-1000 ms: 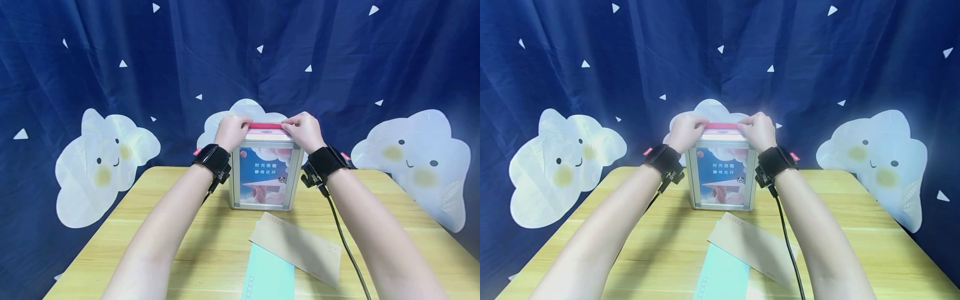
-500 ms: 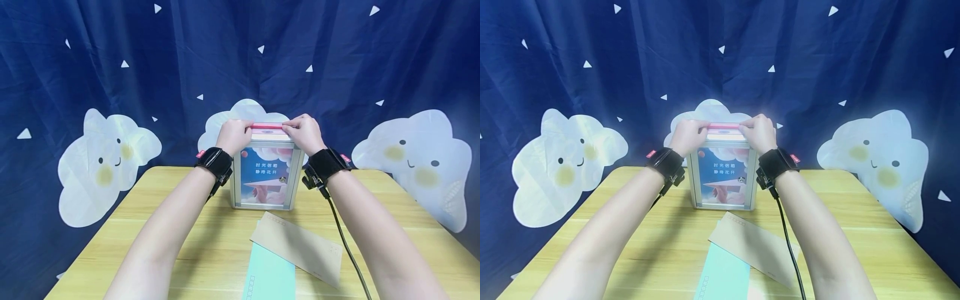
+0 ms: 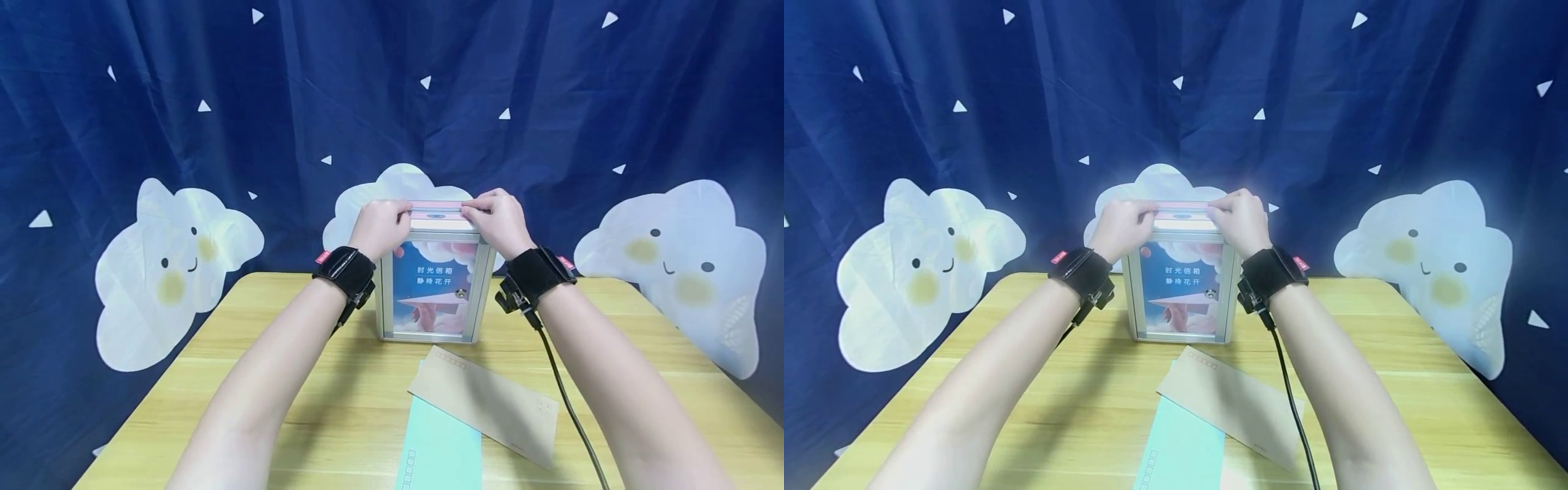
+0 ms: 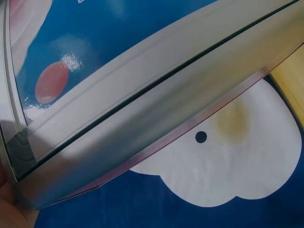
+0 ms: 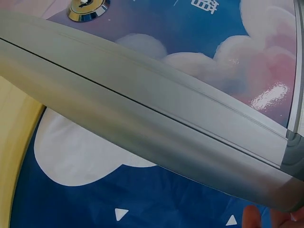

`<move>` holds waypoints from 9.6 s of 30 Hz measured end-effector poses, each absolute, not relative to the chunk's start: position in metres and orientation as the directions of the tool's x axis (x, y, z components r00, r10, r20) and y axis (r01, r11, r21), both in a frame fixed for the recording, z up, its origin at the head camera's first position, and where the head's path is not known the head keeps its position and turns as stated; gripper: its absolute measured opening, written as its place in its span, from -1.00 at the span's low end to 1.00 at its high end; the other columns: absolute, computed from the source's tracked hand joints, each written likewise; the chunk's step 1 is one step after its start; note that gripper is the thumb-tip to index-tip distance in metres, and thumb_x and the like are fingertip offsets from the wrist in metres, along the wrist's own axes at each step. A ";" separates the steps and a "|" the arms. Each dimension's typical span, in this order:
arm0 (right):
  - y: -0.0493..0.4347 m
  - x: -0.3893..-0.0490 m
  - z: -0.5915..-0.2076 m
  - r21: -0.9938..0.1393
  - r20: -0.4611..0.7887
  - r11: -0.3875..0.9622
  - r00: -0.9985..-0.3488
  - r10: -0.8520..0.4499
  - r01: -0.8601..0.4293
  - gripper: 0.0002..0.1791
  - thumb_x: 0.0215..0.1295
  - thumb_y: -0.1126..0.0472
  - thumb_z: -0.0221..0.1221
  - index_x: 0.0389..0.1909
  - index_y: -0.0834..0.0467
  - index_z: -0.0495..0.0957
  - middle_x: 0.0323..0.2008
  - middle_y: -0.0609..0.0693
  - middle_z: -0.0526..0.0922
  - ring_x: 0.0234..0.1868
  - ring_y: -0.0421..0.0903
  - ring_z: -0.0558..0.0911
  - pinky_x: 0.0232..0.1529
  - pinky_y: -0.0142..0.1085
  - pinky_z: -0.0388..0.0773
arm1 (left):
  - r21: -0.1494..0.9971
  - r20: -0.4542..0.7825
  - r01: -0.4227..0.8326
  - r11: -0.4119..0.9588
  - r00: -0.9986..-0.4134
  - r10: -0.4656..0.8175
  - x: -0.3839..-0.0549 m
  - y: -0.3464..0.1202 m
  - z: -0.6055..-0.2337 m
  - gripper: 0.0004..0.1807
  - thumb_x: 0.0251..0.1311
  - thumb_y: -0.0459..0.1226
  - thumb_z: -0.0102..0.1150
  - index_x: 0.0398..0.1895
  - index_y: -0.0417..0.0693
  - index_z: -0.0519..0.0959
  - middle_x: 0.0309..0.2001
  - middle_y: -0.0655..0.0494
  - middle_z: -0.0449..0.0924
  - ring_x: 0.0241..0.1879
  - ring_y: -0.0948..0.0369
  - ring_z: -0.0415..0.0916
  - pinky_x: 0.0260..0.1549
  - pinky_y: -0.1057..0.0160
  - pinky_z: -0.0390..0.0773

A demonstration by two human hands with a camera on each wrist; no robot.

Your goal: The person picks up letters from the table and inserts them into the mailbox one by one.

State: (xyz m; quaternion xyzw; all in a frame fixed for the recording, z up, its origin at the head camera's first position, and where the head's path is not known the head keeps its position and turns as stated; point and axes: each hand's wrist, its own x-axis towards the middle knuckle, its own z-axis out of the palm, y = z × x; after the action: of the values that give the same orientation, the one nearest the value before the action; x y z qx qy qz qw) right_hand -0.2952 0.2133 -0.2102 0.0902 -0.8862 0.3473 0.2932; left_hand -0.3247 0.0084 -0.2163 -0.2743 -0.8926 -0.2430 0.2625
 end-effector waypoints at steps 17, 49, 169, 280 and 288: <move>0.226 -0.262 -0.225 -0.543 0.722 0.669 -0.689 0.064 -0.508 -0.73 0.21 0.19 0.19 -0.17 0.30 0.64 -0.16 0.18 0.56 -0.02 0.09 0.44 0.02 0.01 0.30 | 0.106 0.749 0.821 0.561 -0.437 0.498 -0.274 0.007 -0.226 -0.71 0.23 -0.30 -0.02 -0.09 -0.19 0.62 -0.03 -0.06 0.60 0.04 0.13 0.48 0.05 0.20 0.44; 0.238 -0.185 -0.385 -0.395 0.245 0.823 -0.910 -0.334 -0.408 -0.33 0.07 -0.01 0.26 0.13 0.34 0.41 0.15 0.42 0.36 0.12 0.38 0.33 0.03 0.31 0.26 | -0.012 0.063 0.917 0.399 -0.398 0.915 -0.166 -0.043 -0.401 -0.20 0.29 0.24 -0.38 0.41 -0.11 0.03 0.43 -0.17 -0.11 0.39 -0.02 -0.22 0.22 -0.16 0.09; 0.218 -0.206 -0.238 -0.868 0.402 0.319 -0.916 -0.001 -0.381 -0.74 0.14 0.31 0.22 -0.27 0.47 0.51 -0.54 -0.20 0.65 -0.50 -0.26 0.62 -0.44 -0.39 0.63 | 0.928 0.352 0.372 0.024 -0.897 0.266 -0.246 -0.005 -0.244 -0.78 0.17 -0.29 0.17 -0.19 -0.27 0.61 -0.29 -0.11 0.68 -0.35 0.16 0.62 -0.28 0.17 0.63; 0.205 -0.300 -0.180 -0.746 0.496 0.603 -0.840 0.221 -0.282 -0.68 0.27 0.10 0.13 -0.14 0.25 0.63 -0.22 0.14 0.69 -0.27 -0.08 0.67 -0.13 -0.27 0.58 | 0.687 0.551 0.509 0.518 -0.830 0.084 -0.327 0.014 -0.176 -0.72 0.19 -0.12 0.15 -0.10 0.00 0.65 -0.14 0.11 0.67 -0.07 0.32 0.52 -0.06 0.35 0.44; 0.205 -0.299 -0.187 -0.720 0.518 0.628 -0.831 0.202 -0.296 -0.72 0.26 0.14 0.13 -0.18 0.25 0.65 -0.31 0.13 0.70 -0.38 -0.05 0.63 -0.43 -0.48 0.45 | 0.695 0.534 0.507 0.510 -0.839 0.107 -0.329 0.012 -0.185 -0.72 0.23 -0.13 0.10 -0.13 -0.06 0.65 -0.17 0.08 0.68 -0.19 0.28 0.56 -0.16 0.30 0.49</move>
State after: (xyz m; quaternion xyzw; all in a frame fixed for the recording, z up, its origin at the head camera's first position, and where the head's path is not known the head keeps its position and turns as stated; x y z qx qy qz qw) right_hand -0.2989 0.2050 -0.1872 0.0273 -0.8546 0.4305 0.2891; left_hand -0.3288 0.0123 -0.1846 -0.1825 -0.8411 -0.4603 0.2177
